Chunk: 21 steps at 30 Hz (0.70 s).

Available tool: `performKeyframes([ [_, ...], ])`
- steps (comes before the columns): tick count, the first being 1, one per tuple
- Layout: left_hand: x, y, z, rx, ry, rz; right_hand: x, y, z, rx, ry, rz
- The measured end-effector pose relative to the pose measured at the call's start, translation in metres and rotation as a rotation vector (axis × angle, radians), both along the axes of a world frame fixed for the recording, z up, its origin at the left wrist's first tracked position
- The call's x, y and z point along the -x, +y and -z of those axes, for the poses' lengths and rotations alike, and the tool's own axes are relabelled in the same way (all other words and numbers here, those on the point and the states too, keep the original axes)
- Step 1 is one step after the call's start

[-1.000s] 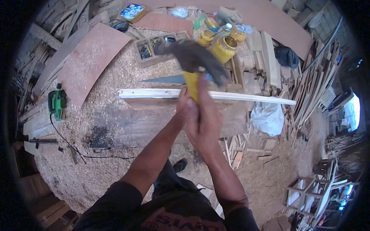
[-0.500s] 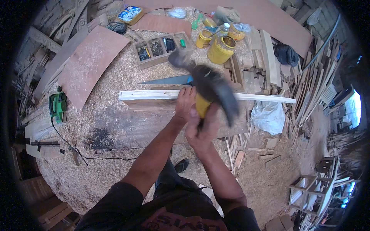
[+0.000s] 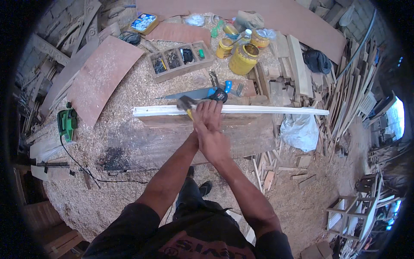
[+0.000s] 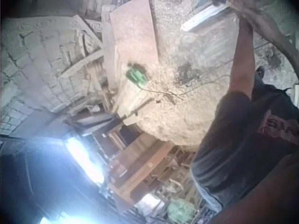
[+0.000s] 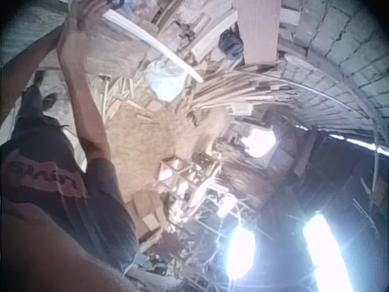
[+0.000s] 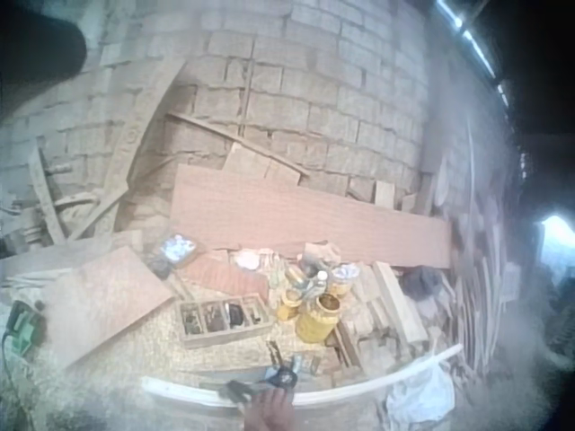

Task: The person spreads glue onto the edge of a wooden board using a stick, positions a wooden strip onto the glued edge, and hammers nails into the strip using a hammer.

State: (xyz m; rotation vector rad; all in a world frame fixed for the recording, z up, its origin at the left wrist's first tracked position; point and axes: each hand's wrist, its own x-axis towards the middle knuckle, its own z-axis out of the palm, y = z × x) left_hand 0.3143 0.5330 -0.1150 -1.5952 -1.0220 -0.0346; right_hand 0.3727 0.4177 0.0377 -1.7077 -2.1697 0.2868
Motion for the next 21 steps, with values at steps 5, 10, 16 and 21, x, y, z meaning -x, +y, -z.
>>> performKeyframes([
  [5,0.005,-0.018,-0.023,0.715,-1.086,0.604,0.009,-0.011,-0.034,-0.192,0.448,-0.006],
  [10,0.001,-0.014,-0.039,0.633,-0.956,0.514,-0.006,0.005,-0.002,-0.181,0.247,-0.001],
  [16,0.010,-0.018,-0.068,0.666,-0.993,0.613,-0.036,0.017,0.016,0.033,0.440,0.226],
  [21,0.014,-0.009,-0.094,0.952,-0.936,0.439,-0.125,0.044,0.049,-0.030,0.633,0.649],
])
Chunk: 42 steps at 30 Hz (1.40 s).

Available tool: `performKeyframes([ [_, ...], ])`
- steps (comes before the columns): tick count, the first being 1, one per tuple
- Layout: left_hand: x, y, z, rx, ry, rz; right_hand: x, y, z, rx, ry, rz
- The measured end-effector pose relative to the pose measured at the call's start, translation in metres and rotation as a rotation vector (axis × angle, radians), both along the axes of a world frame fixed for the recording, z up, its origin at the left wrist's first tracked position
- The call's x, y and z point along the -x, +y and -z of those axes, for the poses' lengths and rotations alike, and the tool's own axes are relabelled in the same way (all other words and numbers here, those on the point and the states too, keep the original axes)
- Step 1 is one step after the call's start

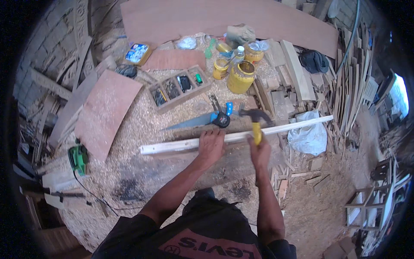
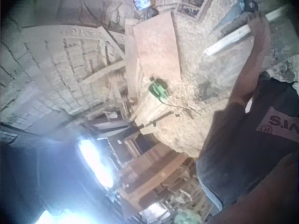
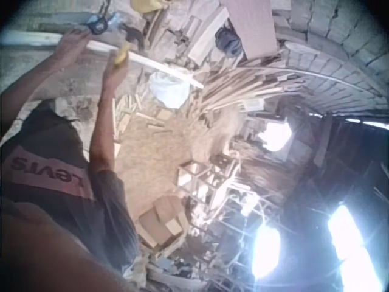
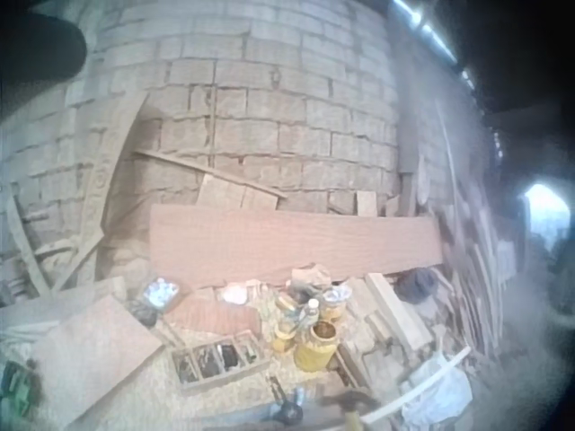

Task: The person spreads glue onto the edge of a wooden board using a stick, positions a wooden strip onto the glued edge, and hammers nails into the strip using a hammer.

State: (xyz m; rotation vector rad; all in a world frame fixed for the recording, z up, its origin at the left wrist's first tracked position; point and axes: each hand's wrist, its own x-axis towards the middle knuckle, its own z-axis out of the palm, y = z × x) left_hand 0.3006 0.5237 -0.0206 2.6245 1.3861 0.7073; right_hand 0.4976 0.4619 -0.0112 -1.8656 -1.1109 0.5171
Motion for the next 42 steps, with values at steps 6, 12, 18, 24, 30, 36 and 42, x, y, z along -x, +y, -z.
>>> performKeyframes([
  [6,0.026,0.068,-0.041,0.730,0.016,0.428,-0.042,0.000,0.016,0.047,0.025,0.264],
  [12,0.135,0.245,0.042,0.321,-0.064,-0.167,-0.032,0.001,0.011,0.099,0.108,0.289],
  [18,0.204,0.316,0.083,0.070,0.274,-0.300,-0.015,0.009,-0.014,0.177,0.262,0.349],
  [24,0.176,0.298,0.077,-0.037,0.252,-0.327,-0.021,0.003,0.001,0.095,0.171,0.322],
  [30,0.191,0.299,0.087,0.052,0.200,-0.265,-0.012,0.012,-0.015,0.086,0.198,0.331],
  [36,0.202,0.306,0.062,0.532,-0.761,-0.163,-0.016,0.015,-0.024,0.136,0.322,0.295],
  [42,0.162,0.241,-0.029,0.718,-0.986,-0.190,-0.032,0.005,0.007,0.073,0.151,0.249],
])
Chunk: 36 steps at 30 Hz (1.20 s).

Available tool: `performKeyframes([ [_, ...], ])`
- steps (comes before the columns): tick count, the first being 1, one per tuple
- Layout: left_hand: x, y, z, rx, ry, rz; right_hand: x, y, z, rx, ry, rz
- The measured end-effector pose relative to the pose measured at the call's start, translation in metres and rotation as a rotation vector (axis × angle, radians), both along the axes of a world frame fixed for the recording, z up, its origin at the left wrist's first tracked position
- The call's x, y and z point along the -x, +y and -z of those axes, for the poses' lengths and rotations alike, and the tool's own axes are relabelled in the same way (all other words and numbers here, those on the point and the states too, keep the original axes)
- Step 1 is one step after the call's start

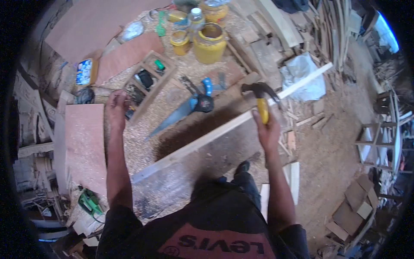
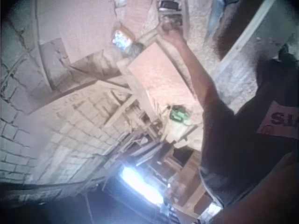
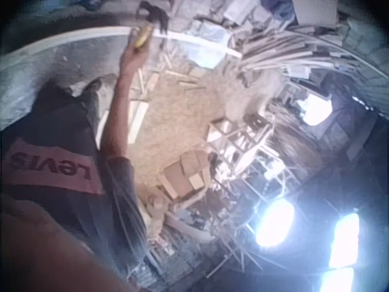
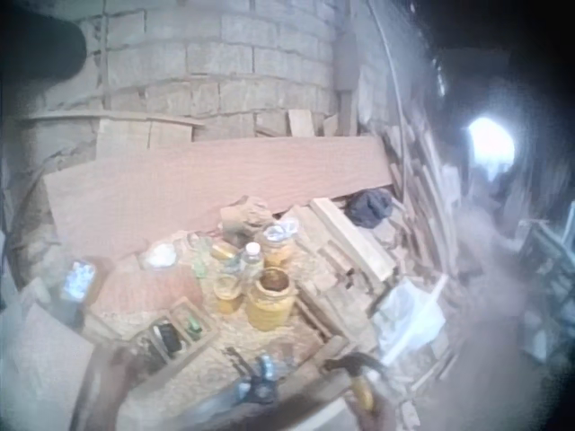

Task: The person spreads glue onto the edge of a wooden board using a stick, positions a wooden strip onto the glued edge, and hammers nails into the strip using a hammer.

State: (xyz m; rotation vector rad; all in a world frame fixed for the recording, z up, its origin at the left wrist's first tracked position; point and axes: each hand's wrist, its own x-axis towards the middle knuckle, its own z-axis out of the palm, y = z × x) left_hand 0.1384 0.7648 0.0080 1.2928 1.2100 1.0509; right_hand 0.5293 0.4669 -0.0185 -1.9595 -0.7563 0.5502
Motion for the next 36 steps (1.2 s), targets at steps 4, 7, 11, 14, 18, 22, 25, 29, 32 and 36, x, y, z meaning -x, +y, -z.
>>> performKeyframes([
  [4,-0.042,-0.061,-0.037,-0.035,-0.158,-0.023,0.001,-0.002,0.010,-0.182,-0.149,-0.007],
  [7,-0.070,-0.116,-0.047,0.028,-0.265,-0.052,0.004,-0.003,0.004,-0.060,-0.109,-0.029],
  [11,-0.125,-0.192,-0.040,-0.115,-0.063,-0.077,0.001,-0.002,0.000,0.007,-0.175,-0.076],
  [14,-0.161,-0.238,-0.014,-0.131,-0.042,-0.006,-0.005,-0.004,0.002,-0.007,-0.184,-0.083],
  [18,-0.182,-0.257,0.021,-0.267,0.116,-0.090,-0.006,-0.005,0.000,-0.023,-0.198,-0.120],
  [22,-0.191,-0.256,0.029,-0.470,0.485,-0.106,-0.014,-0.015,-0.007,-0.061,-0.149,-0.224],
  [25,-0.188,-0.256,0.034,-0.393,0.516,-0.118,0.005,-0.037,-0.039,-0.034,-0.171,-0.330],
  [29,-0.189,-0.254,0.035,-0.450,0.516,-0.125,0.022,-0.058,-0.066,-0.293,-0.306,-0.502],
  [32,-0.190,-0.255,0.036,-0.461,0.527,-0.142,0.031,-0.063,-0.101,-0.276,-0.395,-0.613],
  [36,-0.198,-0.252,0.036,-0.548,0.518,-0.179,0.033,-0.058,-0.099,-0.333,-0.526,-0.680],
])
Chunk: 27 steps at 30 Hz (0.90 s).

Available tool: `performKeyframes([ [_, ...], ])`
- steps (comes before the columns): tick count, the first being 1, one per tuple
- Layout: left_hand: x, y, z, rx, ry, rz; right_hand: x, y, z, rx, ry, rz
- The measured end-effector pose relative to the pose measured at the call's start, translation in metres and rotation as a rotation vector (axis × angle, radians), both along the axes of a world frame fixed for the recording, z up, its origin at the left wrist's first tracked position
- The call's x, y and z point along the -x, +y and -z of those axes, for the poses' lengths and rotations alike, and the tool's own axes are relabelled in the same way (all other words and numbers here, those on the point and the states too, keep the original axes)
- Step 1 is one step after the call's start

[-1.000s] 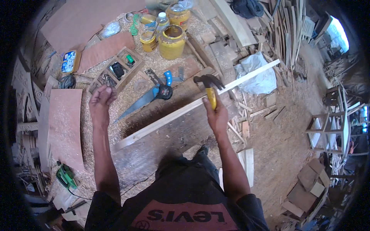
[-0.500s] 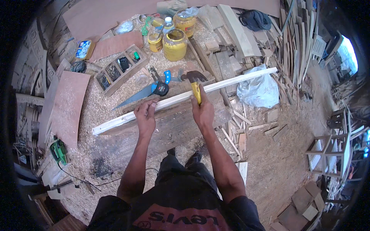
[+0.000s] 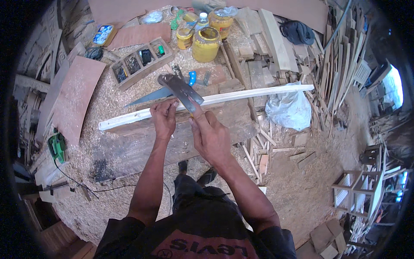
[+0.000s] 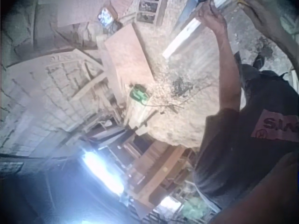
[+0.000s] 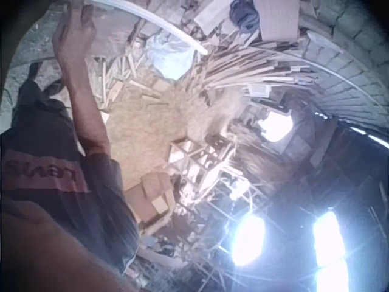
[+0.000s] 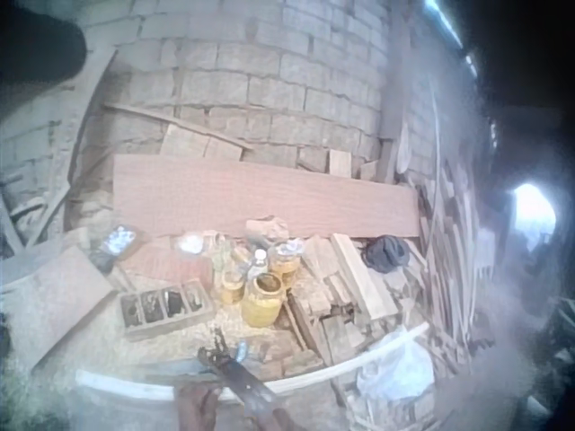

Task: The person spreads glue onto the edge of a wooden board using a stick, positions a wooden strip onto the glued edge, and hammers nails into the strip using a hammer.

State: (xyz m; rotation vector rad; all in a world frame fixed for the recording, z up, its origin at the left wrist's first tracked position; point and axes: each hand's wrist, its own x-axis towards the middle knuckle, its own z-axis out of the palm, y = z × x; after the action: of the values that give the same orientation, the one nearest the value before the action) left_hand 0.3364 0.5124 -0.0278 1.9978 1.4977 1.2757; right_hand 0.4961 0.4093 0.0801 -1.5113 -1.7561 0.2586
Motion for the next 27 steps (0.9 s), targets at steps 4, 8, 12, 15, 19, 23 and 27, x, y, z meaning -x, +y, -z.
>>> performKeyframes([
  [4,0.006,0.001,0.015,-0.062,0.007,-0.034,-0.001,0.000,-0.003,0.330,-0.365,-0.002],
  [8,0.003,0.001,0.011,-0.057,-0.027,-0.015,0.003,-0.006,-0.025,0.138,-0.019,-0.010],
  [12,-0.001,0.002,0.007,-0.079,-0.023,-0.019,0.008,-0.004,-0.010,-0.118,0.103,0.038],
  [15,0.004,0.002,0.016,-0.077,0.053,-0.042,0.002,-0.002,0.001,0.363,-0.245,0.031],
  [19,0.005,-0.005,0.017,-0.060,-0.003,-0.012,0.007,-0.003,-0.014,0.076,0.105,0.001],
  [23,0.005,-0.001,0.010,-0.053,0.007,0.026,0.006,-0.006,-0.003,0.302,-0.187,0.075],
  [27,0.014,-0.001,0.011,-0.016,0.056,0.140,-0.017,-0.003,0.012,0.316,-0.121,0.058],
])
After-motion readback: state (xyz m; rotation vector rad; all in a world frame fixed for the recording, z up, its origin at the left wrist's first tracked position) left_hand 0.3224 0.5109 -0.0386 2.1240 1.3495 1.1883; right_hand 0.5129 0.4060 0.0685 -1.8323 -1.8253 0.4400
